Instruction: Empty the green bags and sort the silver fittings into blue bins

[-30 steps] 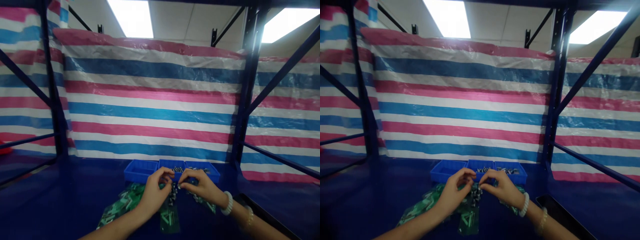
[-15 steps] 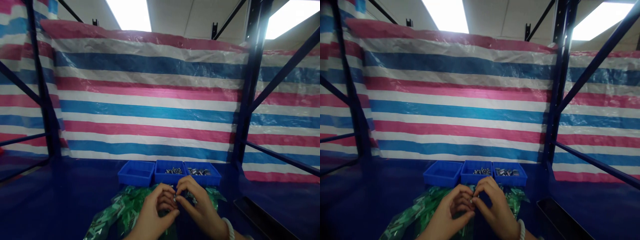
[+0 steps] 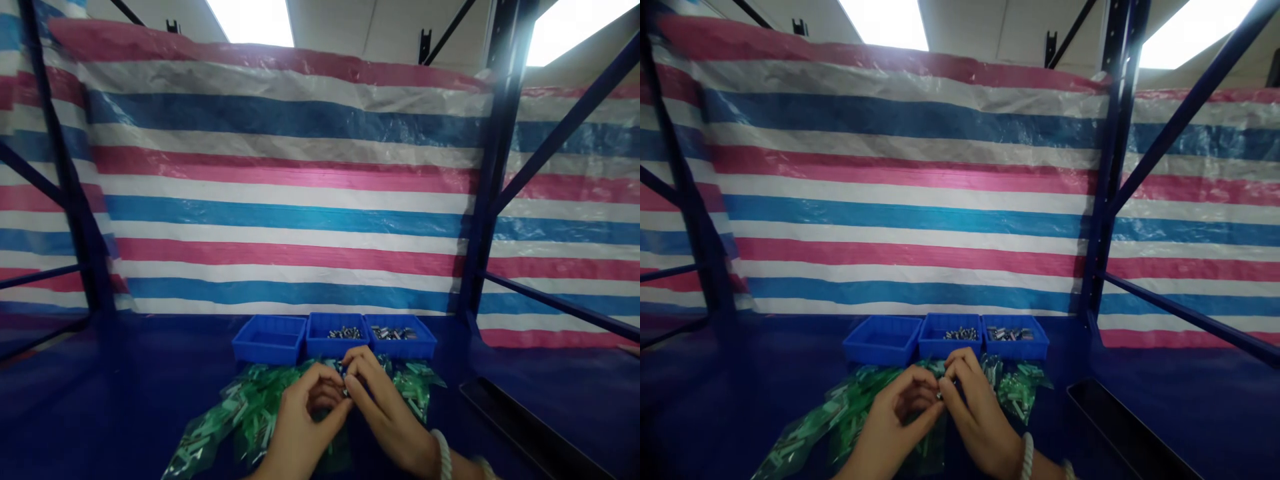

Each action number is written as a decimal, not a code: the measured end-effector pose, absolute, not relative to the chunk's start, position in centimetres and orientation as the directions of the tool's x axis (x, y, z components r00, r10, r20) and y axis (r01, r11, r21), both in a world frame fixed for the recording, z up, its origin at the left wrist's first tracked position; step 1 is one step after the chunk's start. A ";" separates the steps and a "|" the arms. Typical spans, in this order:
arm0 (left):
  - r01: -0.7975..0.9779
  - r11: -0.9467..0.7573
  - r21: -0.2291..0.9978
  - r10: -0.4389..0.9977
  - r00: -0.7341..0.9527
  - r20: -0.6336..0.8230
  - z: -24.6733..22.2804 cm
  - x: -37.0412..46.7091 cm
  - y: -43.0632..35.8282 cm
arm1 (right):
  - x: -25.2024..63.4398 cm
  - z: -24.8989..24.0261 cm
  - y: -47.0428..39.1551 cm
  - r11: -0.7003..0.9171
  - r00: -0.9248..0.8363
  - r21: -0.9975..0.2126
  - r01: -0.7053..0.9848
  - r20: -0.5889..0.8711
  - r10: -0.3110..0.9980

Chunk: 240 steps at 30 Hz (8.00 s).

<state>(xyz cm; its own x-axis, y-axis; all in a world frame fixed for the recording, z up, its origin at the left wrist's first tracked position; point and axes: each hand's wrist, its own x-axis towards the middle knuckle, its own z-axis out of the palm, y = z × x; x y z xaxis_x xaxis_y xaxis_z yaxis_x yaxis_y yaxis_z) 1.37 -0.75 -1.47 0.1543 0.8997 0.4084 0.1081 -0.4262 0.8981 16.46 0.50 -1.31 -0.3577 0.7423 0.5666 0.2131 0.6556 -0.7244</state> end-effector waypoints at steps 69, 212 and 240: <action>0.276 -0.641 0.716 0.767 0.252 0.590 2.7 2.5 1.0 | 20.1 1.6 1.9 0.615 -0.332 -0.697 0.368 0.519 0.787; 0.379 -0.686 0.621 0.715 0.193 0.673 2.8 3.4 4.6 | 20.7 0.9 3.0 0.587 -0.353 -0.699 0.409 0.472 0.808; -0.015 -0.251 0.968 0.938 0.243 0.247 0.7 1.8 0.9 | 19.2 0.3 2.0 0.827 -0.308 -0.440 0.350 0.780 0.545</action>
<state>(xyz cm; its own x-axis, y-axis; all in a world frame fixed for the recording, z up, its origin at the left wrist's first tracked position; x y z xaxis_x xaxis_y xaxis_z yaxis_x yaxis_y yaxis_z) 1.78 0.92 0.68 0.2429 0.9380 0.2471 -0.0149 -0.2511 0.9678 19.16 1.96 0.33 -0.3082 0.5447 0.7800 0.3497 0.8273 -0.4396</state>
